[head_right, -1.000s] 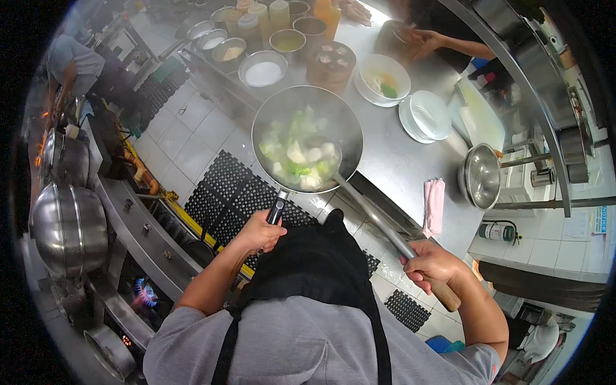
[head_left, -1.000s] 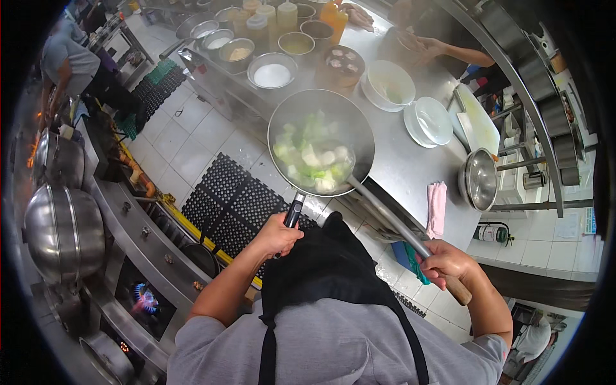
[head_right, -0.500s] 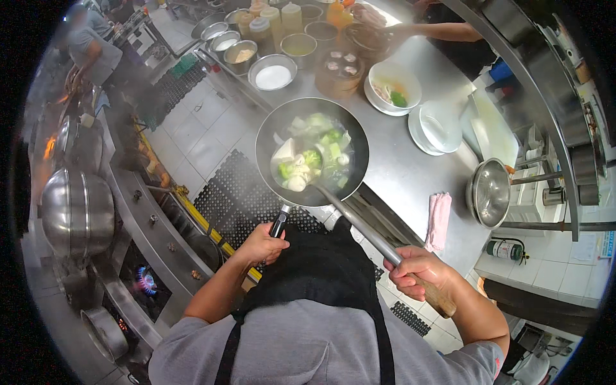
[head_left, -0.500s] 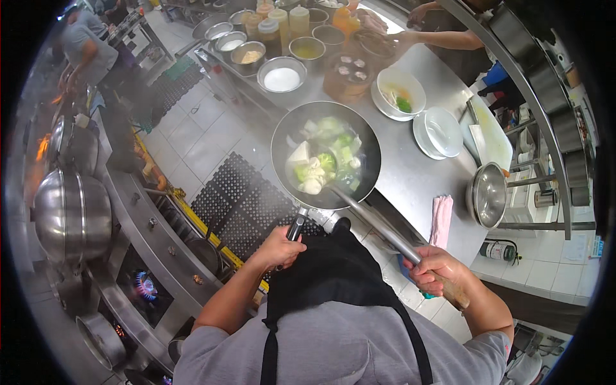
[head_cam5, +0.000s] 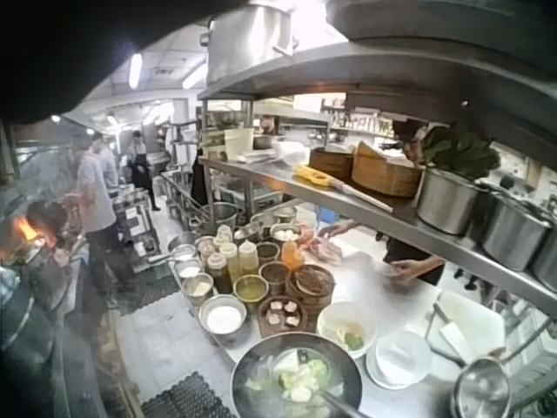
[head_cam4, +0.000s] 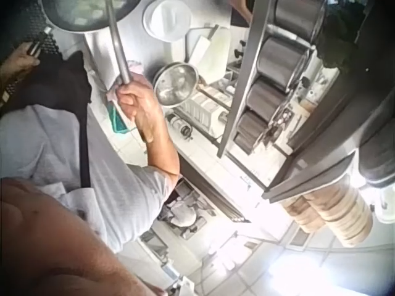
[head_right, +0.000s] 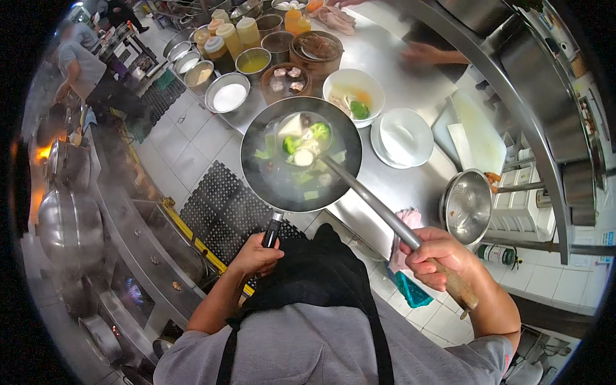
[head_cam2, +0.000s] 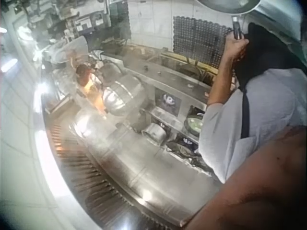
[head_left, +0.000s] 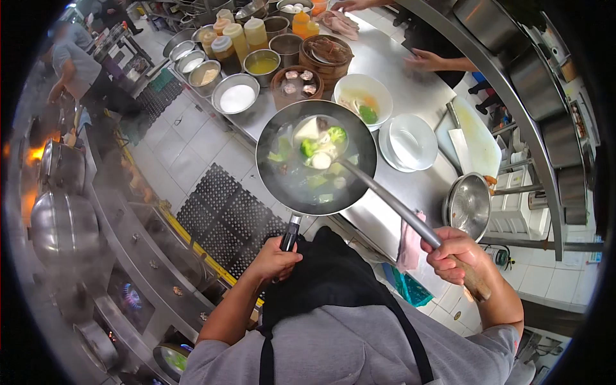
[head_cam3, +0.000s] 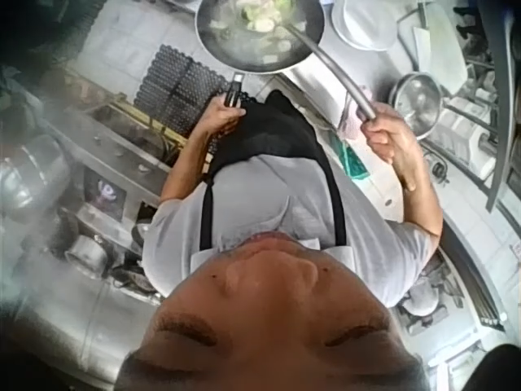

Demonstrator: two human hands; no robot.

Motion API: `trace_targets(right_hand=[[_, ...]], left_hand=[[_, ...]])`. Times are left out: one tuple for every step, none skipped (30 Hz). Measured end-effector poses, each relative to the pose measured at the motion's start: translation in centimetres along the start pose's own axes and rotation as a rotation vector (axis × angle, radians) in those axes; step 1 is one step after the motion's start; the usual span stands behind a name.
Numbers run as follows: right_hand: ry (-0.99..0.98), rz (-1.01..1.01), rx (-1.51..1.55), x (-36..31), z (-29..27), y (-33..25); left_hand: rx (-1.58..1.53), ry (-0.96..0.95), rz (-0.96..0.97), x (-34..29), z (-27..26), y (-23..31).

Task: Boil vegetables, deep-fry dough sticks, and steam various dim sum dishes in a commercial kitchen.

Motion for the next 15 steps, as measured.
trace_targets(right_hand=[[0.013,-0.027,0.034,-0.5,-0.7,-0.9],[0.026,-0.054,0.068,-0.8,-1.3,-1.8],[-0.002,-0.083,0.081,-1.0,-1.6,-2.8],[-0.002,-0.080,0.075,-1.3,-2.1,-3.6],[0.010,-0.115,0.082,-1.6,-2.8,-4.5],[0.024,-0.153,0.090,-1.9,-3.4,-5.4],[0.011,-0.174,0.114,-1.9,-3.9,-6.2],[0.012,-0.173,0.111,-1.9,-4.4,-6.9],[0.010,-0.200,0.104,-1.8,-4.9,-7.7],[0.008,-0.226,0.097,-1.8,-5.3,-8.5],[0.033,-0.234,0.050,-1.6,-5.7,-9.5],[0.031,-0.232,0.047,-1.0,-6.1,-10.2],[0.072,-0.243,0.008,-0.4,-7.0,-10.8],[0.112,-0.254,-0.031,0.1,-7.8,-11.4],[0.142,-0.270,-0.111,0.9,-8.1,-11.9]], left_hand=[[-0.006,0.003,0.001,0.4,0.6,0.4],[-0.003,0.016,-0.002,0.7,1.2,0.8],[-0.001,0.027,-0.004,1.1,1.6,1.1],[-0.007,0.029,-0.002,1.4,2.0,1.2],[-0.017,0.027,0.005,1.6,2.4,1.4],[-0.025,0.022,0.012,2.0,2.8,1.6],[-0.028,0.021,0.014,2.1,3.1,1.7],[-0.012,0.038,0.006,2.1,3.2,1.8],[0.004,0.053,-0.003,2.1,3.3,1.8],[0.001,0.051,-0.002,2.1,3.4,1.8],[0.010,0.054,-0.003,2.0,3.4,1.6],[0.018,0.061,-0.003,1.9,3.3,1.5],[0.018,0.058,-0.002,2.0,3.3,1.5],[0.017,0.069,-0.018,2.0,3.2,1.4],[0.012,0.086,-0.034,2.0,3.1,1.1]])
Point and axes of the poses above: each hand's wrist, its own x-axis towards the middle knuckle, its own z-axis out of the palm, y = z × x, the point moved 6 cm from there along x, towards the middle knuckle
